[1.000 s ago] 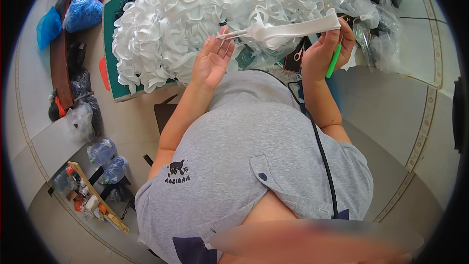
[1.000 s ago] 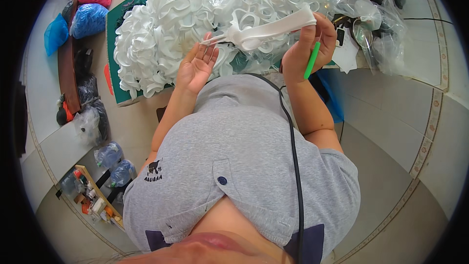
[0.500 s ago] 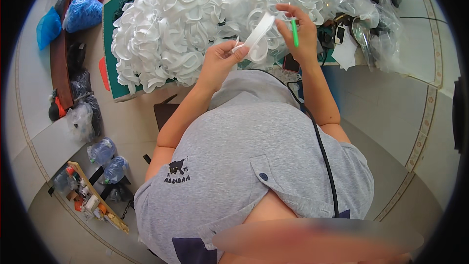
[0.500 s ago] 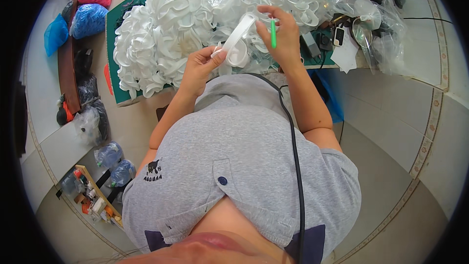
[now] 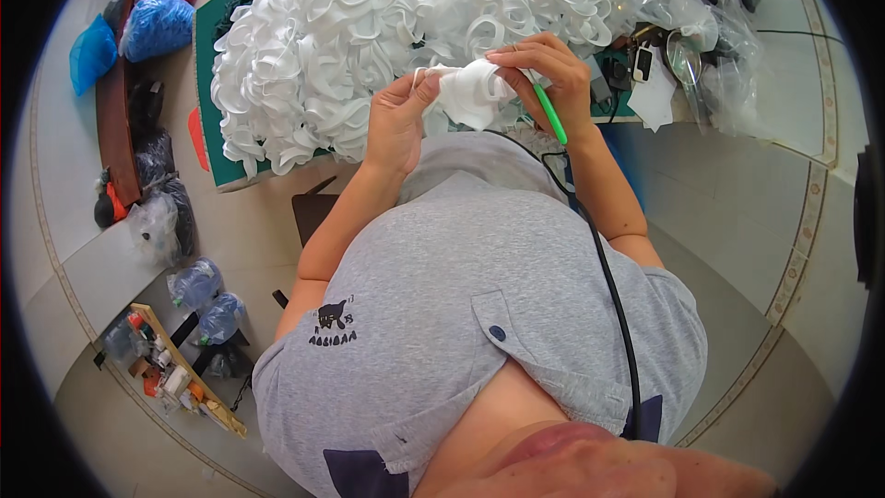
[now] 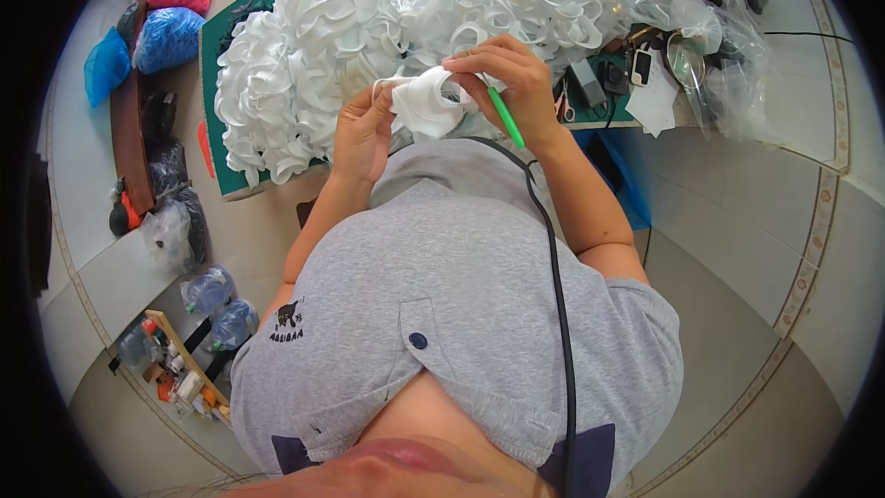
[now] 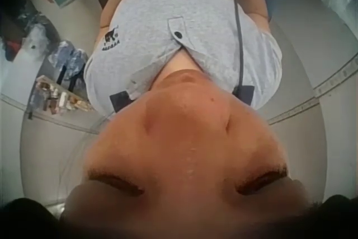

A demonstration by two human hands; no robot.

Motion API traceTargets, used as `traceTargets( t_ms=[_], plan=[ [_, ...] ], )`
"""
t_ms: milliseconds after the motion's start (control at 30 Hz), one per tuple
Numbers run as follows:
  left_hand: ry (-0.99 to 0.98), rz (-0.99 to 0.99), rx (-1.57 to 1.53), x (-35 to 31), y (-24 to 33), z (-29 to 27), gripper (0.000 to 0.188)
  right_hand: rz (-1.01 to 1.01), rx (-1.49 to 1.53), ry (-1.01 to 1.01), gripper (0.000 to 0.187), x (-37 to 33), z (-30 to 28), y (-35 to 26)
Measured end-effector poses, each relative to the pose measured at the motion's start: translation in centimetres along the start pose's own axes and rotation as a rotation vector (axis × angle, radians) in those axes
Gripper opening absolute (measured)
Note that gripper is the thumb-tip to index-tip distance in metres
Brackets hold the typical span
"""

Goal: Assembling and trimming white plastic/fabric components at a workbench.

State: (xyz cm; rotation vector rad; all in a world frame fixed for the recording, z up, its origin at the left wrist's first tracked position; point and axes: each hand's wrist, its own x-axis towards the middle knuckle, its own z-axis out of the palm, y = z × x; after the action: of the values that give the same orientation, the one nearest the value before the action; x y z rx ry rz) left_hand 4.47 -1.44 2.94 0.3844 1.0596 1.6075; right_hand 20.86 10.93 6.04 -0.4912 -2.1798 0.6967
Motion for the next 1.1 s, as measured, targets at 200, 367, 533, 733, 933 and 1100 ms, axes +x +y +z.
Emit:
traceTargets(
  t_ms=[200, 367, 533, 733, 933, 1100],
  plan=[
    [-0.118, -0.301, -0.377, 0.2, 1.6, -0.1, 0.029, -0.192, -0.088, 0.084, 0.024, 0.0, 0.1, -0.1],
    [-0.016, -0.124, -0.092, 0.1, -0.1, 0.1, 0.033, 0.138, -0.009, 0.257, 0.022, -0.9, 1.2, -1.3],
    [-0.013, 0.051, 0.093, -0.3, 0.2, 1.6, 0.031, 0.3, 0.314, -0.153, 0.024, -1.3, 1.0, -2.0],
    [0.016, 0.012, -0.034, -0.3, 1.2, 1.3, 0.021, 0.367, 0.83, 0.008, 0.032, -0.9, 0.6, -1.1],
    [0.022, 0.068, 0.228, -1.0, 1.6, 2.2, 0.024, 0.123, 0.429, -0.101, 0.013, 0.4, 1.4, -2.2],
    [0.034, 0.129, 0.261, -1.1, 1.6, 1.9, 0.028, 0.111, 0.4, -0.115, 0.012, 0.3, 1.4, -2.0]
  ],
)
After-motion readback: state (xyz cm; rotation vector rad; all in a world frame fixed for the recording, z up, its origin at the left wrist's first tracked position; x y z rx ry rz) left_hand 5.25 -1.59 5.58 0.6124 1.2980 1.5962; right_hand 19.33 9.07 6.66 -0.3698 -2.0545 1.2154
